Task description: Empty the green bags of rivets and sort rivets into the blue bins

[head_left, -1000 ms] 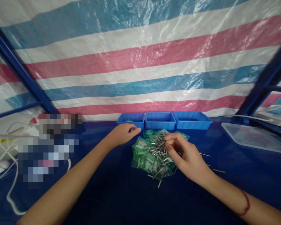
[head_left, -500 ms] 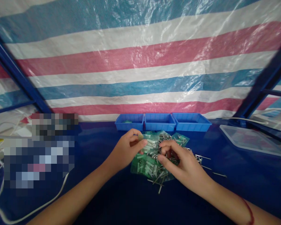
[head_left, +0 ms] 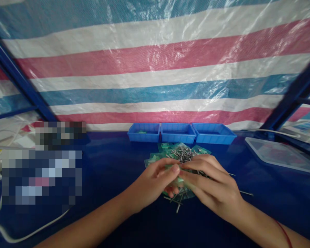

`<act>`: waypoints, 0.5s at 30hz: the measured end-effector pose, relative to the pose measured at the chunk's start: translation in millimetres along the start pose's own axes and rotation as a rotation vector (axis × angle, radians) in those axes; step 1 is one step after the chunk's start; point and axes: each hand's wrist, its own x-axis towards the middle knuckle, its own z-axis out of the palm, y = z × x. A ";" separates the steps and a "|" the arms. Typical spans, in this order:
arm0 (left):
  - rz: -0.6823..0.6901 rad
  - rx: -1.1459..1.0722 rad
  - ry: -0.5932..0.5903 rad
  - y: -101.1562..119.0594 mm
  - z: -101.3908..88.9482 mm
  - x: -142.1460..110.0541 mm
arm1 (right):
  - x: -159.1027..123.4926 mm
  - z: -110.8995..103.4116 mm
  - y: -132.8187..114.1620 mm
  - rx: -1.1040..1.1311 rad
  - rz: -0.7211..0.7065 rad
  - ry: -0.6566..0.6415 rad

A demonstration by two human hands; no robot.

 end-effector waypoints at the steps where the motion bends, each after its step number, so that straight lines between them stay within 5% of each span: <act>1: 0.007 -0.032 0.038 0.3 1.8 -0.5 | 1.0 0.2 -0.8 0.011 0.012 -0.003; 5: 0.110 -0.067 0.123 2.9 1.4 0.1 | 2.0 4.5 -4.3 0.151 0.202 -0.021; 11: 0.214 0.095 0.103 2.3 -2.3 0.7 | -5.0 17.0 -6.7 0.568 0.645 -0.026; 15: 0.173 0.131 0.072 -5.6 -0.1 1.3 | -7.5 19.6 -5.4 0.564 0.683 -0.049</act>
